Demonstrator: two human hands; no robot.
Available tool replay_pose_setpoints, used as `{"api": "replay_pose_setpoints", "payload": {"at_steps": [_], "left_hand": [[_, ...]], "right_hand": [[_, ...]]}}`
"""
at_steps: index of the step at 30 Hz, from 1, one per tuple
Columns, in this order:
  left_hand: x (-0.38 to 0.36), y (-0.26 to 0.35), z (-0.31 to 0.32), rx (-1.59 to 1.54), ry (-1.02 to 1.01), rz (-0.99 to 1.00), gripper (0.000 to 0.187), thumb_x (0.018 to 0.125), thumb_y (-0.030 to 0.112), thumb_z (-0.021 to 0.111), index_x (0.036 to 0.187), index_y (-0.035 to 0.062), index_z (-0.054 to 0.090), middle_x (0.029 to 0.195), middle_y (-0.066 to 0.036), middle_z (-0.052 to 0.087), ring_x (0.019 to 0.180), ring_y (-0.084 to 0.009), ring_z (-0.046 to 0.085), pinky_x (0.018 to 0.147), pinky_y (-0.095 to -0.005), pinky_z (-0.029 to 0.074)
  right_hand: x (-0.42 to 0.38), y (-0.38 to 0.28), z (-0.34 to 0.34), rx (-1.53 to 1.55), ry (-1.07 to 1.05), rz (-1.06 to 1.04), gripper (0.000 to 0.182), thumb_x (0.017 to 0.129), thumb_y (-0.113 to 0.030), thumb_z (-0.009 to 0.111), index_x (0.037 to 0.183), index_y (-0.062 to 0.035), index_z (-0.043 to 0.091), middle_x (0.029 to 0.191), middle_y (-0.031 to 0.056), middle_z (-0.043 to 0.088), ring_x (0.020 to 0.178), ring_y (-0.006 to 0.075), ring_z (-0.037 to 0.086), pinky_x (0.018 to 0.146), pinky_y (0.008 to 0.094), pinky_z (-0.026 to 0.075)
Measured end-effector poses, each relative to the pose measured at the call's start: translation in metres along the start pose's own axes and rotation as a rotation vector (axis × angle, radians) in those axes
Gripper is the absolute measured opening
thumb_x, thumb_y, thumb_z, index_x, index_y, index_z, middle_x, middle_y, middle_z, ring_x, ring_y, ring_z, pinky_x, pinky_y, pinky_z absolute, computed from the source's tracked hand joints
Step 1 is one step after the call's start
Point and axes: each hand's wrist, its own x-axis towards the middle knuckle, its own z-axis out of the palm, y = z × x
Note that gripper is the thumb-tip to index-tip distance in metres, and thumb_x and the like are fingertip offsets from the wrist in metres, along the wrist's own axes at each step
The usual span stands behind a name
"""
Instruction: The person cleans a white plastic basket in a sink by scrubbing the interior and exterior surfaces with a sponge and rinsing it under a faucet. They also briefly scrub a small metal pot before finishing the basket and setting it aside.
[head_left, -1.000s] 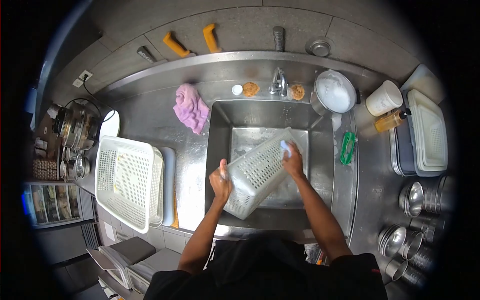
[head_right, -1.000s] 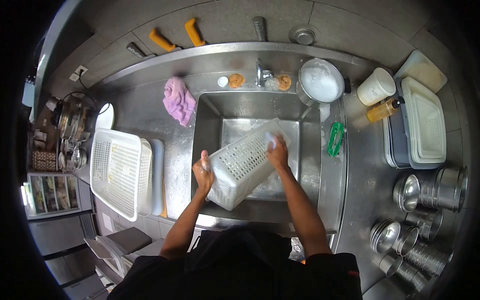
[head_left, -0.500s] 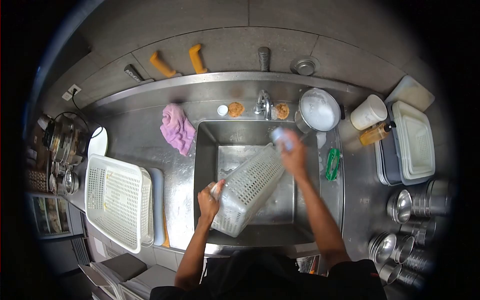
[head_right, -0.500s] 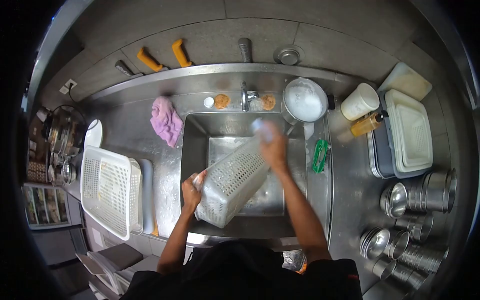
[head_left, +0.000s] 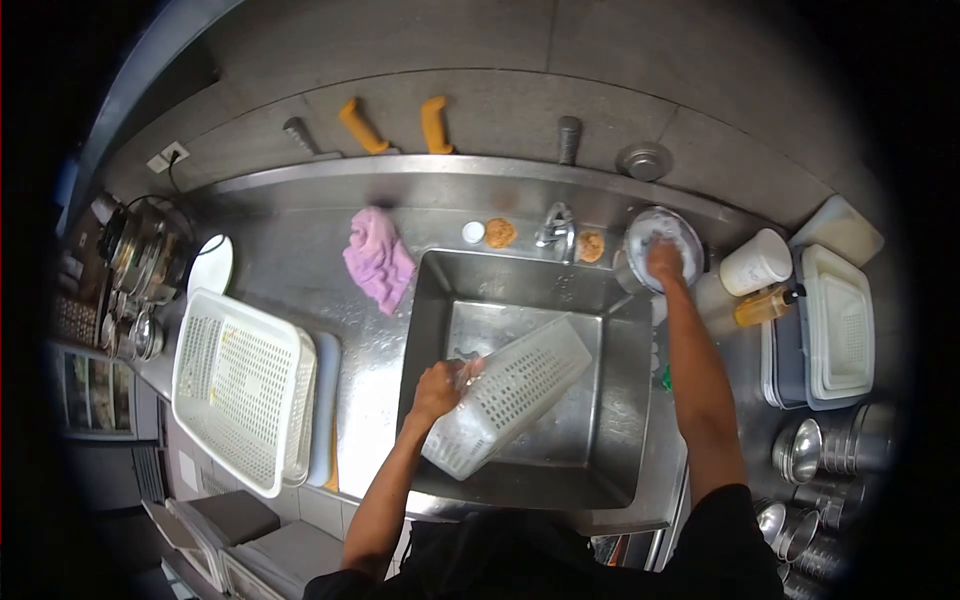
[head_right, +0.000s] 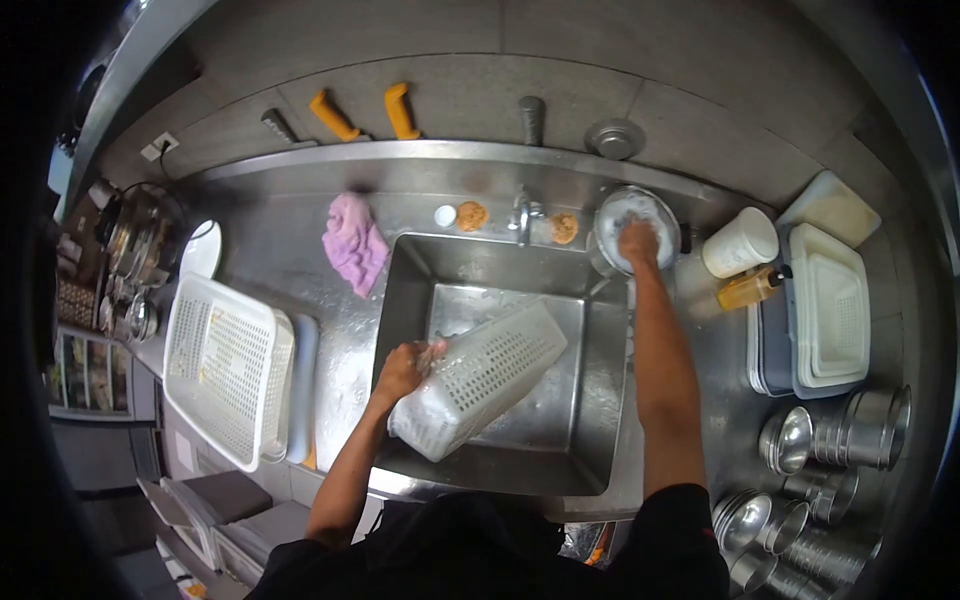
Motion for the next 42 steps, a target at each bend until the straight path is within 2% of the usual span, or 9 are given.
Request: {"api": "replay_pose_setpoints", "payload": {"at_steps": [3, 5, 9, 12, 17, 24, 33, 38, 42], "left_hand": [[0.007, 0.011, -0.007, -0.175, -0.084, -0.135, 0.075, 0.097, 0.063, 0.033, 0.084, -0.0003, 0.071, 0.086, -0.027, 0.067, 0.087, -0.0468, 0.064, 0.082, -0.0488, 0.049], [0.018, 0.010, 0.006, -0.234, -0.017, -0.090, 0.076, 0.098, 0.063, 0.031, 0.086, -0.0005, 0.072, 0.087, -0.027, 0.067, 0.088, -0.0460, 0.064, 0.083, -0.0486, 0.048], [0.026, 0.039, 0.008, -0.280, 0.038, -0.098, 0.072, 0.101, 0.056, 0.029, 0.094, -0.0005, 0.073, 0.089, -0.028, 0.068, 0.092, -0.0451, 0.064, 0.088, -0.0477, 0.047], [0.028, 0.040, 0.020, -0.212, 0.133, -0.059, 0.069, 0.102, 0.051, 0.030, 0.091, -0.0026, 0.072, 0.087, -0.031, 0.066, 0.092, -0.0471, 0.063, 0.087, -0.0495, 0.047], [0.010, 0.025, 0.028, -0.059, 0.112, -0.044, 0.069, 0.103, 0.046, 0.033, 0.077, -0.0080, 0.067, 0.078, -0.036, 0.061, 0.083, -0.0524, 0.061, 0.080, -0.0557, 0.048], [0.013, 0.005, 0.031, -0.052, 0.183, 0.015, 0.069, 0.102, 0.043, 0.039, 0.064, -0.0094, 0.061, 0.067, -0.035, 0.057, 0.070, -0.0511, 0.061, 0.068, -0.0561, 0.048], [-0.012, 0.009, 0.027, -0.010, 0.251, 0.173, 0.059, 0.101, 0.034, 0.048, 0.060, -0.0068, 0.060, 0.061, -0.030, 0.056, 0.060, -0.0480, 0.060, 0.057, -0.0528, 0.048], [-0.003, -0.026, 0.028, 0.003, 0.352, 0.161, 0.057, 0.100, 0.032, 0.051, 0.059, -0.0062, 0.061, 0.062, -0.029, 0.057, 0.059, -0.0462, 0.060, 0.056, -0.0528, 0.047], [-0.011, -0.038, 0.019, 0.003, 0.316, 0.129, 0.055, 0.100, 0.033, 0.052, 0.063, -0.0068, 0.062, 0.058, -0.028, 0.055, 0.054, -0.0432, 0.061, 0.049, -0.0478, 0.042]], "right_hand": [[-0.091, -0.059, -0.107, 0.221, 0.111, -0.007, 0.043, 0.082, -0.018, 0.061, 0.124, -0.0059, 0.058, 0.116, 0.0214, 0.062, 0.111, 0.0381, 0.058, 0.095, 0.0461, 0.046], [-0.144, -0.086, -0.121, 0.542, 0.592, -0.233, 0.039, 0.076, -0.012, 0.066, 0.114, -0.0052, 0.061, 0.105, 0.0189, 0.063, 0.100, 0.0373, 0.059, 0.090, 0.0463, 0.046], [-0.289, -0.170, -0.086, 1.005, 0.213, -0.409, 0.038, 0.069, -0.002, 0.072, 0.105, -0.0057, 0.061, 0.104, 0.0158, 0.062, 0.102, 0.0351, 0.059, 0.091, 0.0434, 0.047], [-0.364, -0.225, -0.077, 0.926, 0.243, -0.700, 0.033, 0.071, 0.001, 0.070, 0.103, -0.0050, 0.064, 0.109, 0.0156, 0.063, 0.108, 0.0354, 0.058, 0.098, 0.0413, 0.045], [-0.286, -0.183, -0.016, 1.036, 0.040, -0.301, 0.026, 0.069, 0.004, 0.067, 0.095, -0.0017, 0.069, 0.100, 0.0182, 0.067, 0.098, 0.0349, 0.062, 0.087, 0.0406, 0.050], [-0.349, -0.229, -0.034, 1.008, 0.138, -0.582, 0.030, 0.065, 0.004, 0.070, 0.094, -0.0065, 0.071, 0.105, 0.0127, 0.067, 0.100, 0.0329, 0.061, 0.096, 0.0401, 0.046], [-0.259, -0.156, 0.078, 0.773, 0.078, -0.142, 0.031, 0.078, -0.005, 0.065, 0.107, -0.0147, 0.071, 0.111, 0.0146, 0.065, 0.107, 0.0361, 0.059, 0.096, 0.0466, 0.046], [-0.361, -0.212, -0.014, 1.009, 0.127, -0.513, 0.036, 0.074, -0.002, 0.068, 0.109, -0.0138, 0.072, 0.116, 0.0103, 0.064, 0.109, 0.0323, 0.057, 0.096, 0.0417, 0.044], [-0.400, -0.223, -0.020, 1.027, 0.125, -0.504, 0.030, 0.082, -0.009, 0.071, 0.112, -0.0057, 0.070, 0.123, 0.0091, 0.062, 0.113, 0.0301, 0.055, 0.097, 0.0402, 0.042]]}}
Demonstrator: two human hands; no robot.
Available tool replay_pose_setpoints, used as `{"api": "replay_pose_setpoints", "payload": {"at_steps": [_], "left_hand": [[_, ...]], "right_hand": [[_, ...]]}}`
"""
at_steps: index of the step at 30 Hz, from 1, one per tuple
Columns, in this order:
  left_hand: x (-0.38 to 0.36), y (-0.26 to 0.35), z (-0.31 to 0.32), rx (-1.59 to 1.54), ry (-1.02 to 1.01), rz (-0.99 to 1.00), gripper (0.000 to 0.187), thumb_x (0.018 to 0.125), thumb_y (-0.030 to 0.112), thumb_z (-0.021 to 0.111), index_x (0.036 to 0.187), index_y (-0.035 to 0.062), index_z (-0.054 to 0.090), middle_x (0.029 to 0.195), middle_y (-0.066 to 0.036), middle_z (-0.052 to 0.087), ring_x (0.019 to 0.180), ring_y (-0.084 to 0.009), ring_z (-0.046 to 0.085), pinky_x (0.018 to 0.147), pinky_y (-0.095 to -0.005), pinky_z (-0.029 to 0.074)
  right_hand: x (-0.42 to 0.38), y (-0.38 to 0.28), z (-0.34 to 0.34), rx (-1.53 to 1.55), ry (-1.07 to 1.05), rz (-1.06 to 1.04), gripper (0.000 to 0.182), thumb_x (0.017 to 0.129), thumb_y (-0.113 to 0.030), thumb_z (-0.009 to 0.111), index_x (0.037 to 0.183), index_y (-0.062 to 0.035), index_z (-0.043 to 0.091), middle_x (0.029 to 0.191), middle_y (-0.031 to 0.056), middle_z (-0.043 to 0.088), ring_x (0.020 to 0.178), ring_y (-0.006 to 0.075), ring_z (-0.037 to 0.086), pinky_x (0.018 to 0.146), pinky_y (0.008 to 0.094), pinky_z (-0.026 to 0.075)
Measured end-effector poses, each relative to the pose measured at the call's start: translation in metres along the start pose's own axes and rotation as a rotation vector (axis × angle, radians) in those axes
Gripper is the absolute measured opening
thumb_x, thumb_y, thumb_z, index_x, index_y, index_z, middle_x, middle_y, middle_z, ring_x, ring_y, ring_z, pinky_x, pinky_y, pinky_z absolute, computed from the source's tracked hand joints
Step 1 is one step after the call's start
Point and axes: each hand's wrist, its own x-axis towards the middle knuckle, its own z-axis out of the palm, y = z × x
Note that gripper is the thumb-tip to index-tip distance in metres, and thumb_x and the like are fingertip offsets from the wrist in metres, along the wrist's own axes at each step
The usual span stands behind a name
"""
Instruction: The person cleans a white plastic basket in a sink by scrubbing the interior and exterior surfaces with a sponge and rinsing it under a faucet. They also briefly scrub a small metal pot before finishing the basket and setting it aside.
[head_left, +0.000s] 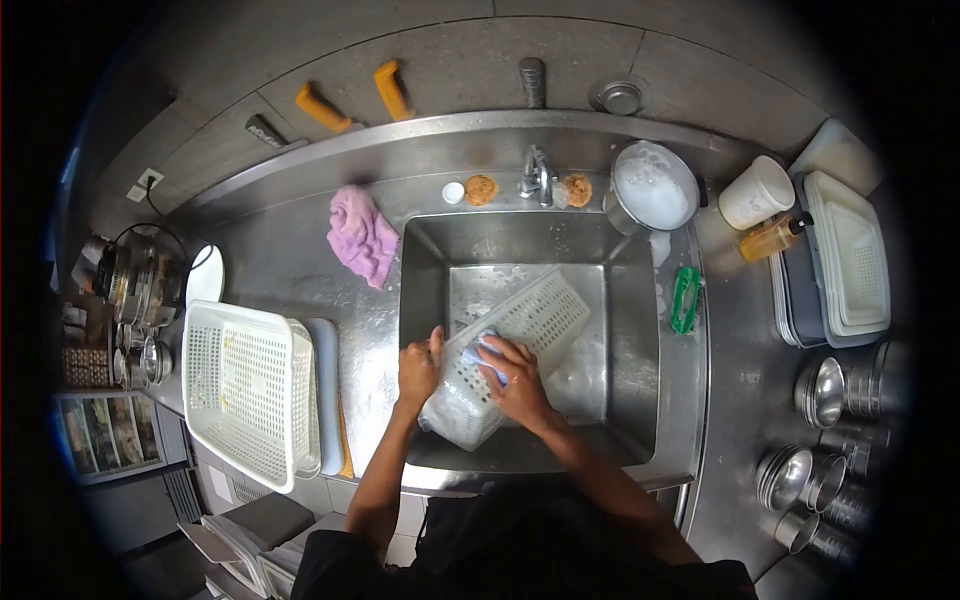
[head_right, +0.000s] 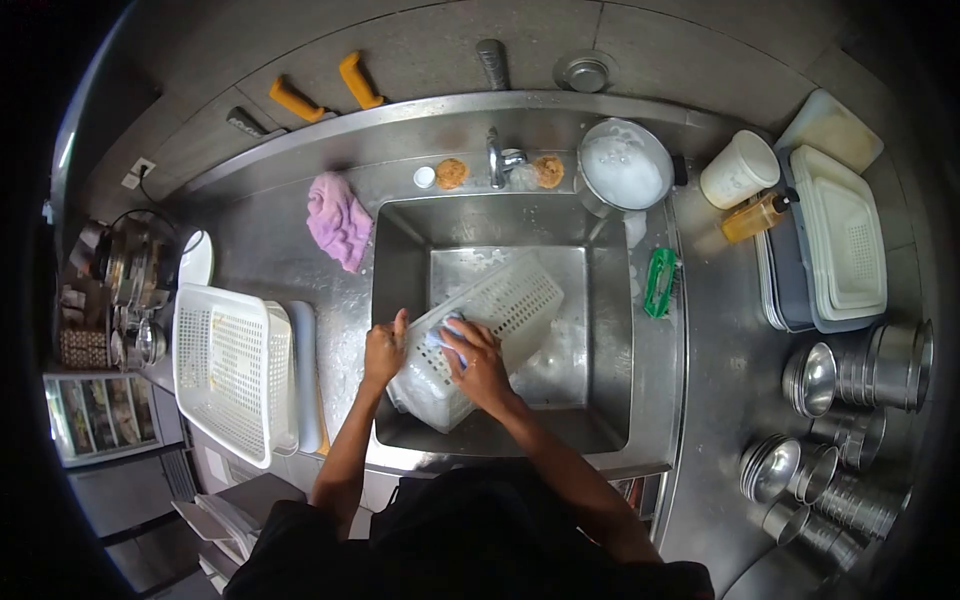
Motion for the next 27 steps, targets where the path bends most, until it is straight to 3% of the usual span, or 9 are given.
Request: {"api": "replay_pose_setpoints", "payload": {"at_steps": [6, 9, 12, 15, 17, 21, 24, 26, 27], "left_hand": [[-0.001, 0.018, 0.008, 0.033, -0.010, 0.066, 0.051, 0.100, 0.034, 0.051, 0.070, -0.0055, 0.066, 0.060, -0.028, 0.058, 0.057, -0.0438, 0.062, 0.051, -0.0484, 0.045], [0.000, 0.026, 0.009, 0.100, 0.026, 0.090, 0.054, 0.099, 0.032, 0.051, 0.062, -0.0034, 0.065, 0.061, -0.026, 0.059, 0.056, -0.0443, 0.062, 0.055, -0.0503, 0.050], [-0.002, 0.019, 0.014, 0.130, 0.006, -0.026, 0.058, 0.098, 0.037, 0.051, 0.059, -0.0031, 0.065, 0.063, -0.030, 0.059, 0.061, -0.0450, 0.064, 0.055, -0.0531, 0.051], [-0.004, 0.013, 0.021, 0.161, 0.045, -0.125, 0.063, 0.096, 0.047, 0.051, 0.065, -0.0050, 0.067, 0.067, -0.032, 0.061, 0.069, -0.0485, 0.064, 0.068, -0.0538, 0.054], [-0.004, 0.032, 0.007, 0.165, -0.038, -0.144, 0.063, 0.098, 0.047, 0.048, 0.067, -0.0050, 0.067, 0.070, -0.032, 0.061, 0.073, -0.0478, 0.065, 0.073, -0.0539, 0.053], [-0.009, 0.046, 0.000, 0.216, -0.094, -0.066, 0.059, 0.099, 0.046, 0.046, 0.077, -0.0032, 0.069, 0.076, -0.030, 0.063, 0.076, -0.0483, 0.063, 0.072, -0.0536, 0.052], [-0.005, 0.028, 0.013, 0.189, -0.134, 0.108, 0.056, 0.100, 0.045, 0.046, 0.080, -0.0018, 0.070, 0.079, -0.029, 0.063, 0.077, -0.0479, 0.063, 0.070, -0.0539, 0.051], [-0.003, 0.025, 0.012, 0.241, -0.197, 0.092, 0.034, 0.101, 0.028, 0.046, 0.121, 0.0048, 0.061, 0.080, -0.030, 0.062, 0.077, -0.0472, 0.061, 0.065, -0.0531, 0.049], [-0.004, 0.023, 0.014, 0.305, -0.168, 0.112, 0.033, 0.101, 0.027, 0.046, 0.115, 0.0027, 0.063, 0.080, -0.030, 0.062, 0.076, -0.0472, 0.061, 0.065, -0.0531, 0.049]], "right_hand": [[-0.003, 0.001, -0.009, -0.024, 0.064, 0.038, 0.030, 0.084, -0.010, 0.068, 0.114, -0.0044, 0.068, 0.126, 0.0100, 0.060, 0.115, 0.0307, 0.054, 0.098, 0.0413, 0.041], [-0.005, 0.009, -0.008, -0.016, 0.114, 0.022, 0.029, 0.084, -0.011, 0.068, 0.112, -0.0046, 0.068, 0.124, 0.0112, 0.061, 0.113, 0.0318, 0.055, 0.097, 0.0430, 0.041], [-0.002, 0.004, -0.007, -0.034, 0.130, 0.018, 0.028, 0.083, -0.011, 0.067, 0.111, -0.0041, 0.069, 0.122, 0.0127, 0.062, 0.110, 0.0341, 0.057, 0.096, 0.0443, 0.042], [0.001, 0.010, -0.004, -0.017, 0.147, -0.062, 0.029, 0.083, -0.011, 0.067, 0.111, -0.0037, 0.069, 0.120, 0.0130, 0.062, 0.109, 0.0347, 0.056, 0.096, 0.0458, 0.041], [0.002, 0.008, -0.004, -0.007, 0.168, -0.042, 0.030, 0.081, -0.009, 0.067, 0.111, -0.0040, 0.069, 0.121, 0.0120, 0.063, 0.108, 0.0342, 0.056, 0.097, 0.0460, 0.040], [0.001, 0.012, -0.005, 0.010, 0.202, 0.022, 0.032, 0.079, -0.009, 0.066, 0.110, -0.0056, 0.070, 0.122, 0.0082, 0.063, 0.109, 0.0329, 0.056, 0.097, 0.0453, 0.039], [-0.003, 0.009, -0.006, -0.031, 0.253, 0.088, 0.032, 0.077, -0.011, 0.068, 0.109, -0.0069, 0.070, 0.123, 0.0054, 0.063, 0.111, 0.0309, 0.054, 0.097, 0.0454, 0.037], [-0.004, 0.012, 0.000, -0.028, 0.298, 0.128, 0.032, 0.076, -0.013, 0.069, 0.108, -0.0084, 0.071, 0.123, 0.0038, 0.063, 0.112, 0.0294, 0.054, 0.097, 0.0468, 0.036], [-0.006, 0.012, 0.002, -0.041, 0.323, 0.118, 0.032, 0.076, -0.014, 0.069, 0.108, -0.0087, 0.071, 0.123, 0.0040, 0.062, 0.113, 0.0295, 0.053, 0.097, 0.0475, 0.035]]}}
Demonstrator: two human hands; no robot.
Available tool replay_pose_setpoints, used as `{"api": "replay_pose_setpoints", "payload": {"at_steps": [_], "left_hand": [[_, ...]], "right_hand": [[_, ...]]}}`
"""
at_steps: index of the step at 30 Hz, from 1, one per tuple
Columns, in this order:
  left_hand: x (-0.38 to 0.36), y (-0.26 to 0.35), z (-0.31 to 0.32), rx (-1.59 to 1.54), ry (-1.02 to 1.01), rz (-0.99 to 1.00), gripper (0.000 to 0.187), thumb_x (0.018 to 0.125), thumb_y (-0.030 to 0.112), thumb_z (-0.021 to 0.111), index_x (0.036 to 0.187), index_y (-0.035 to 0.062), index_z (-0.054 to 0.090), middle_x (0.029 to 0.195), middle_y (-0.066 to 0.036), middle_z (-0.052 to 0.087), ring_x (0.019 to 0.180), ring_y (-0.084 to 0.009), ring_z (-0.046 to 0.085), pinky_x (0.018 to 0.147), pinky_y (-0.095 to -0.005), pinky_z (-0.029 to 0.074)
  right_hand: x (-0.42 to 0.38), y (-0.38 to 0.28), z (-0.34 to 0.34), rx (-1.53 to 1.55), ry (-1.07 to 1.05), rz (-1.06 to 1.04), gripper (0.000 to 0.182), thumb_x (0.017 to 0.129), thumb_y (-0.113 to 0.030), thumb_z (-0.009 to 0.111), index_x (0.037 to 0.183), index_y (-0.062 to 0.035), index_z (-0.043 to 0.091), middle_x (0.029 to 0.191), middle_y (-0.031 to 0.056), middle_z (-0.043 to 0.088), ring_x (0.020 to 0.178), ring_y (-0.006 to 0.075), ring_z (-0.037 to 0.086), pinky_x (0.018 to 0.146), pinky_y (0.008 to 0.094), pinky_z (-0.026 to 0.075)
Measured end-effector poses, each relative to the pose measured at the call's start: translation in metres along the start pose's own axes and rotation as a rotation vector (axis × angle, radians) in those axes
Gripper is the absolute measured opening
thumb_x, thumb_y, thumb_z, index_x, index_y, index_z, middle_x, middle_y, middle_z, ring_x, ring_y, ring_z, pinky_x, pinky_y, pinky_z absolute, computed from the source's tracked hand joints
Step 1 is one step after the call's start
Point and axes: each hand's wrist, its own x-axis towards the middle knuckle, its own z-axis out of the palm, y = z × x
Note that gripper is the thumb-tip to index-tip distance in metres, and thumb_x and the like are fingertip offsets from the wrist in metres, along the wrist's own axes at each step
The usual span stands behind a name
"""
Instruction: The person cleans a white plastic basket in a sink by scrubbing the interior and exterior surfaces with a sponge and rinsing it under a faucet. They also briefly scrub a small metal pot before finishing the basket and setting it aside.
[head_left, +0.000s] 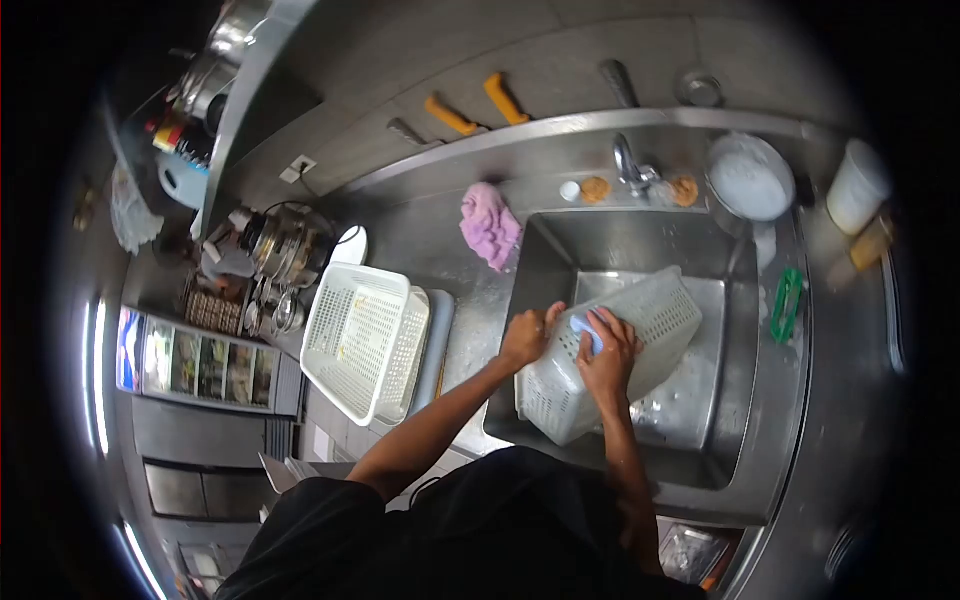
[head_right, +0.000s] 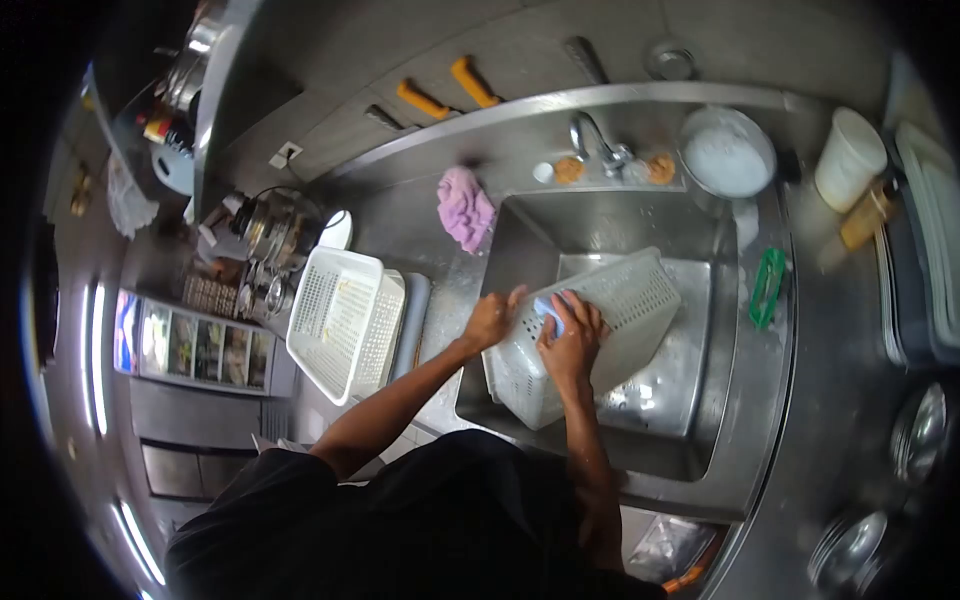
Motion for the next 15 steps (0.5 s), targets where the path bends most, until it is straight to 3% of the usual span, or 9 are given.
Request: {"api": "replay_pose_setpoints", "payload": {"at_steps": [1, 2, 4, 6, 9, 11, 13, 15], "left_hand": [[-0.004, 0.000, 0.001, 0.004, -0.032, 0.009, 0.033, 0.101, 0.027, 0.046, 0.115, 0.0027, 0.063, 0.080, -0.030, 0.062, 0.076, -0.0472, 0.061, 0.065, -0.0531, 0.049], [-0.004, 0.001, 0.002, 0.017, 0.027, 0.055, 0.041, 0.101, 0.034, 0.045, 0.096, 0.0003, 0.066, 0.079, -0.031, 0.062, 0.076, -0.0476, 0.062, 0.068, -0.0539, 0.050], [-0.006, 0.008, 0.002, 0.012, 0.076, 0.109, 0.056, 0.101, 0.042, 0.044, 0.077, -0.0021, 0.069, 0.077, -0.031, 0.062, 0.077, -0.0480, 0.063, 0.071, -0.0547, 0.050], [-0.002, 0.017, -0.003, 0.049, 0.007, -0.101, 0.057, 0.101, 0.040, 0.043, 0.074, -0.0025, 0.068, 0.074, -0.032, 0.061, 0.074, -0.0484, 0.063, 0.071, -0.0552, 0.051], [-0.008, 0.006, 0.004, 0.036, 0.023, 0.024, 0.057, 0.101, 0.039, 0.043, 0.070, -0.0029, 0.067, 0.072, -0.031, 0.061, 0.073, -0.0488, 0.063, 0.072, -0.0549, 0.051], [-0.012, 0.017, -0.005, -0.037, 0.021, -0.076, 0.058, 0.100, 0.039, 0.044, 0.069, -0.0041, 0.067, 0.071, -0.031, 0.061, 0.072, -0.0491, 0.063, 0.072, -0.0548, 0.051], [-0.011, 0.017, -0.003, -0.051, 0.032, -0.061, 0.057, 0.100, 0.039, 0.045, 0.069, -0.0042, 0.067, 0.071, -0.031, 0.061, 0.072, -0.0487, 0.063, 0.072, -0.0543, 0.051], [-0.008, 0.021, -0.002, -0.092, 0.031, -0.066, 0.056, 0.100, 0.038, 0.045, 0.069, -0.0028, 0.068, 0.070, -0.030, 0.062, 0.071, -0.0487, 0.063, 0.071, -0.0543, 0.052]], "right_hand": [[-0.007, 0.000, 0.001, -0.014, 0.017, -0.008, 0.032, 0.076, -0.015, 0.069, 0.108, -0.0090, 0.071, 0.123, 0.0042, 0.062, 0.113, 0.0296, 0.053, 0.096, 0.0482, 0.035], [-0.010, 0.000, 0.002, -0.001, 0.032, -0.010, 0.033, 0.077, -0.015, 0.068, 0.109, -0.0092, 0.071, 0.123, 0.0044, 0.061, 0.113, 0.0305, 0.053, 0.096, 0.0490, 0.035], [-0.016, -0.009, 0.003, -0.020, 0.054, 0.007, 0.030, 0.077, -0.015, 0.068, 0.107, -0.0094, 0.070, 0.122, 0.0061, 0.061, 0.113, 0.0313, 0.052, 0.096, 0.0495, 0.035], [-0.017, -0.016, 0.008, 0.056, 0.037, -0.055, 0.028, 0.076, -0.011, 0.069, 0.103, -0.0096, 0.070, 0.121, 0.0076, 0.061, 0.114, 0.0314, 0.052, 0.097, 0.0494, 0.036], [-0.004, 0.011, 0.009, 0.146, -0.031, -0.168, 0.028, 0.072, -0.005, 0.070, 0.100, -0.0096, 0.070, 0.121, 0.0090, 0.060, 0.117, 0.0318, 0.052, 0.097, 0.0486, 0.037], [0.022, 0.077, 0.011, 0.106, 0.002, -0.093, 0.027, 0.072, -0.005, 0.070, 0.098, -0.0090, 0.070, 0.119, 0.0105, 0.061, 0.116, 0.0323, 0.052, 0.099, 0.0484, 0.037], [0.054, 0.116, -0.002, -0.101, 0.056, 0.227, 0.027, 0.070, -0.006, 0.071, 0.097, -0.0078, 0.069, 0.117, 0.0128, 0.061, 0.114, 0.0335, 0.053, 0.101, 0.0484, 0.037], [0.050, 0.121, 0.005, -0.166, 0.031, 0.228, 0.028, 0.071, -0.007, 0.072, 0.099, -0.0058, 0.068, 0.117, 0.0140, 0.060, 0.113, 0.0335, 0.053, 0.100, 0.0466, 0.038]]}}
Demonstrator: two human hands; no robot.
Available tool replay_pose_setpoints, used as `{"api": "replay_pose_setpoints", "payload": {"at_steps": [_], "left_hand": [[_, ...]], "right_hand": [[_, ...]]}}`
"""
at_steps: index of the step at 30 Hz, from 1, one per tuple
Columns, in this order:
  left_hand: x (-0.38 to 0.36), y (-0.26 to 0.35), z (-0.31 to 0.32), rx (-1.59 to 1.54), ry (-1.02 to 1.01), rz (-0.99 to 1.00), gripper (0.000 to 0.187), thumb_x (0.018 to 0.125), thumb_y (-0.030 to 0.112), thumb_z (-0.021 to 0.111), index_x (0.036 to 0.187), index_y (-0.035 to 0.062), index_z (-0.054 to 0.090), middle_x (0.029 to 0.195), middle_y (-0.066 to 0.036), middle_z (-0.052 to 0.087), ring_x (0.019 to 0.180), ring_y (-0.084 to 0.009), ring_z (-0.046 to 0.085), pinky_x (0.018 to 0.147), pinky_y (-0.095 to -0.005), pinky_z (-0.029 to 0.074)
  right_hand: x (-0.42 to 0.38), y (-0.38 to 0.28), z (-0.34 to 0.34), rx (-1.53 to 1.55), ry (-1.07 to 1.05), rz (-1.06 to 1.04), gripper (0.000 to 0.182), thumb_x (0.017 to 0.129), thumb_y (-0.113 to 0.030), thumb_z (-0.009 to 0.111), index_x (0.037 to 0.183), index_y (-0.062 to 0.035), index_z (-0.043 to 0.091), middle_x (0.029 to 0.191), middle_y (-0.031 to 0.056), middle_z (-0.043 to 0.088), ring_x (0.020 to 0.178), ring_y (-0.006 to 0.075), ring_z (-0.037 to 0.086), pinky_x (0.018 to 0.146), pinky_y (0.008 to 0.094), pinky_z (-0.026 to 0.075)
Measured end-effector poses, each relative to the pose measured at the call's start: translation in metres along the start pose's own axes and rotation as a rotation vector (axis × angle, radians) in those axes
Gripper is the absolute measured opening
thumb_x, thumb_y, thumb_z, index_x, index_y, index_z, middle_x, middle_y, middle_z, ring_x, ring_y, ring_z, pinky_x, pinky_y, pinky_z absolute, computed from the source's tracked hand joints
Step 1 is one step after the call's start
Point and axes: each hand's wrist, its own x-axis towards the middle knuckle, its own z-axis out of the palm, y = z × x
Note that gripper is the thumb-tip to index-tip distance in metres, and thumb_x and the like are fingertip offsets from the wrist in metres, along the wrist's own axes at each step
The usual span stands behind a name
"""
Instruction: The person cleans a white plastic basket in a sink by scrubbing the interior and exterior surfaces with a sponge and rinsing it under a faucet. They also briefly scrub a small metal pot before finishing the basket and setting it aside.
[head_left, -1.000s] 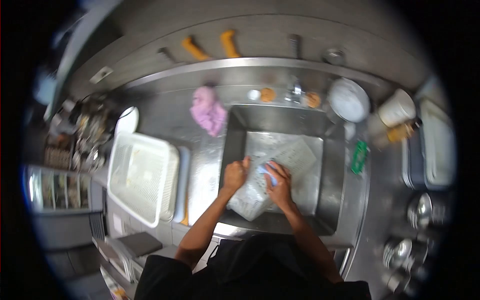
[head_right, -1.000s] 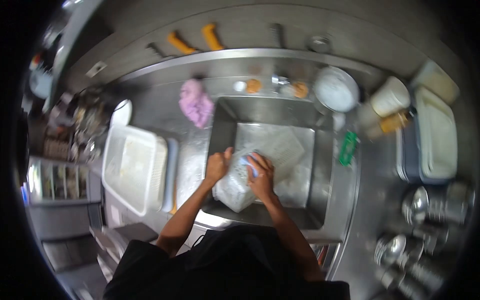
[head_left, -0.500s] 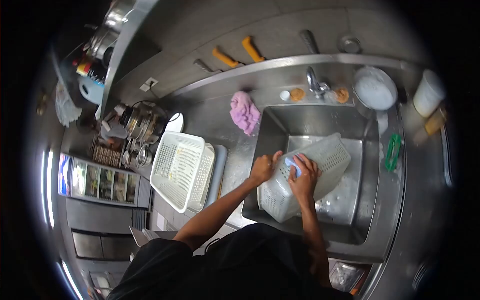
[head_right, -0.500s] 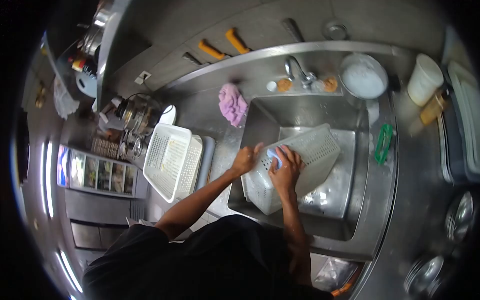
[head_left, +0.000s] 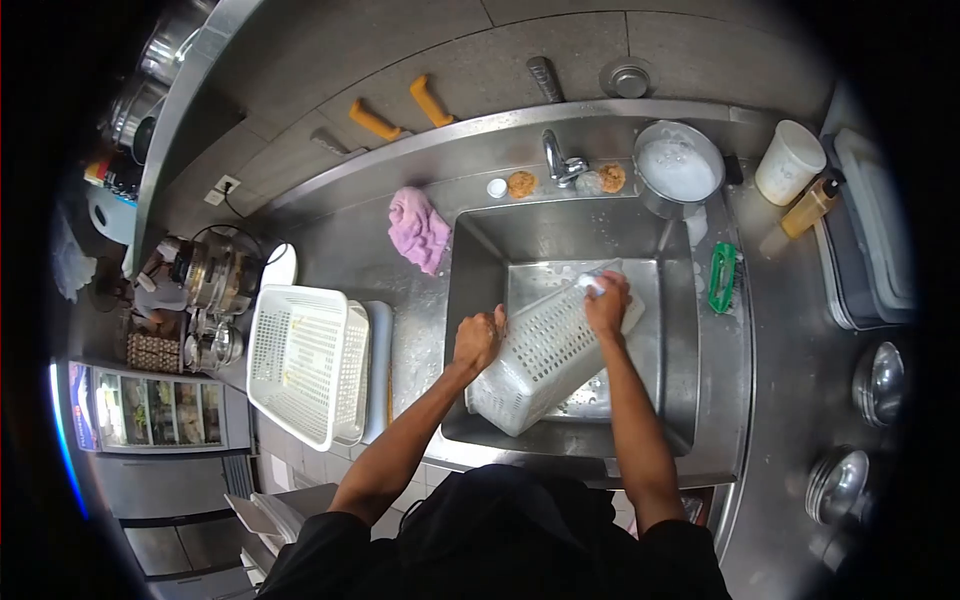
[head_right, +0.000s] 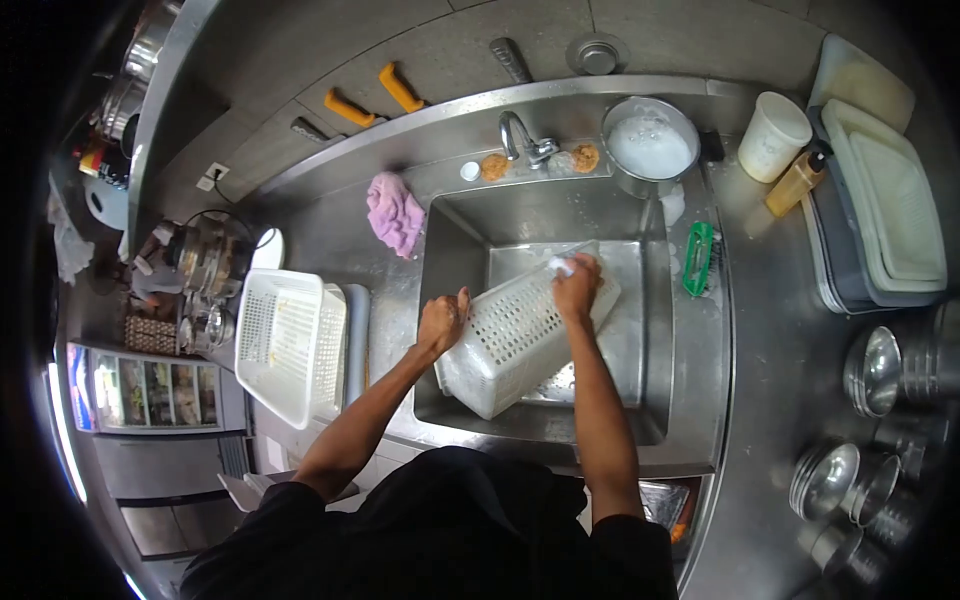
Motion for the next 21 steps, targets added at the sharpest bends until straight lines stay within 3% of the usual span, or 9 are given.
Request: {"api": "replay_pose_setpoints", "payload": {"at_steps": [2, 5, 6, 8, 11, 14, 16, 18, 21], "left_hand": [[0.008, 0.000, 0.003, 0.104, 0.040, -0.027, 0.055, 0.101, 0.035, 0.043, 0.069, -0.0027, 0.067, 0.072, -0.029, 0.062, 0.072, -0.0476, 0.063, 0.072, -0.0533, 0.051], [0.012, -0.014, 0.005, 0.117, 0.012, -0.016, 0.056, 0.100, 0.038, 0.045, 0.069, -0.0024, 0.068, 0.071, -0.030, 0.062, 0.071, -0.0483, 0.064, 0.071, -0.0538, 0.053], [0.014, -0.016, 0.003, 0.142, -0.008, -0.007, 0.057, 0.099, 0.041, 0.046, 0.069, -0.0023, 0.069, 0.070, -0.030, 0.063, 0.072, -0.0492, 0.064, 0.070, -0.0539, 0.053], [0.011, -0.022, 0.002, 0.076, -0.012, -0.068, 0.058, 0.099, 0.042, 0.046, 0.069, -0.0027, 0.069, 0.069, -0.030, 0.063, 0.070, -0.0493, 0.064, 0.070, -0.0537, 0.054], [0.013, -0.011, -0.005, -0.016, 0.064, -0.068, 0.061, 0.100, 0.039, 0.046, 0.061, -0.0048, 0.064, 0.065, -0.029, 0.060, 0.064, -0.0473, 0.063, 0.067, -0.0536, 0.051], [0.024, -0.019, 0.010, 0.130, 0.169, -0.046, 0.062, 0.099, 0.040, 0.048, 0.059, -0.0050, 0.063, 0.064, -0.029, 0.059, 0.063, -0.0473, 0.063, 0.065, -0.0535, 0.051], [0.032, -0.047, 0.019, 0.110, 0.099, -0.158, 0.063, 0.098, 0.045, 0.048, 0.064, -0.0051, 0.066, 0.067, -0.032, 0.061, 0.068, -0.0496, 0.064, 0.066, -0.0550, 0.053], [0.035, -0.052, 0.004, 0.088, -0.014, -0.259, 0.061, 0.097, 0.049, 0.048, 0.073, -0.0038, 0.067, 0.068, -0.031, 0.062, 0.069, -0.0489, 0.064, 0.064, -0.0565, 0.052], [0.028, -0.066, -0.004, 0.202, -0.085, 0.082, 0.057, 0.095, 0.056, 0.048, 0.090, 0.0038, 0.070, 0.074, -0.027, 0.065, 0.070, -0.0470, 0.065, 0.063, -0.0548, 0.053]], "right_hand": [[-0.019, -0.029, 0.002, 0.047, -0.020, -0.002, 0.036, 0.070, -0.008, 0.075, 0.104, -0.0013, 0.064, 0.117, 0.0157, 0.059, 0.113, 0.0339, 0.053, 0.099, 0.0457, 0.039], [-0.101, -0.112, -0.014, 0.186, -0.100, -0.276, 0.035, 0.069, -0.006, 0.074, 0.103, -0.0066, 0.066, 0.121, 0.0148, 0.060, 0.115, 0.0332, 0.054, 0.103, 0.0486, 0.032], [-0.111, -0.124, -0.019, 0.204, -0.212, -0.304, 0.032, 0.070, -0.005, 0.074, 0.101, -0.0081, 0.067, 0.122, 0.0149, 0.060, 0.116, 0.0328, 0.054, 0.103, 0.0488, 0.031], [-0.087, -0.097, -0.027, 0.191, -0.105, -0.467, 0.026, 0.074, -0.005, 0.071, 0.099, -0.0075, 0.068, 0.124, 0.0155, 0.060, 0.118, 0.0322, 0.054, 0.103, 0.0490, 0.031], [-0.025, -0.005, -0.013, -0.014, 0.045, -0.183, 0.046, 0.081, -0.004, 0.065, 0.127, -0.0051, 0.058, 0.128, 0.0194, 0.058, 0.118, 0.0358, 0.054, 0.105, 0.0456, 0.033], [-0.021, -0.010, 0.000, -0.184, 0.029, -0.188, 0.047, 0.080, -0.005, 0.065, 0.126, -0.0061, 0.058, 0.129, 0.0180, 0.057, 0.115, 0.0385, 0.054, 0.104, 0.0476, 0.035], [-0.074, -0.057, 0.000, -0.037, -0.241, -0.111, 0.045, 0.076, -0.004, 0.067, 0.120, -0.0073, 0.062, 0.133, 0.0171, 0.054, 0.124, 0.0363, 0.048, 0.108, 0.0540, 0.029], [-0.097, -0.112, -0.022, 0.187, -0.264, -0.383, 0.039, 0.072, 0.002, 0.067, 0.111, -0.0065, 0.065, 0.125, 0.0169, 0.058, 0.118, 0.0360, 0.052, 0.104, 0.0501, 0.036], [-0.062, -0.111, -0.032, 0.319, -0.347, -0.258, 0.037, 0.071, 0.006, 0.066, 0.106, -0.0058, 0.067, 0.118, 0.0152, 0.062, 0.112, 0.0350, 0.056, 0.100, 0.0445, 0.042]]}}
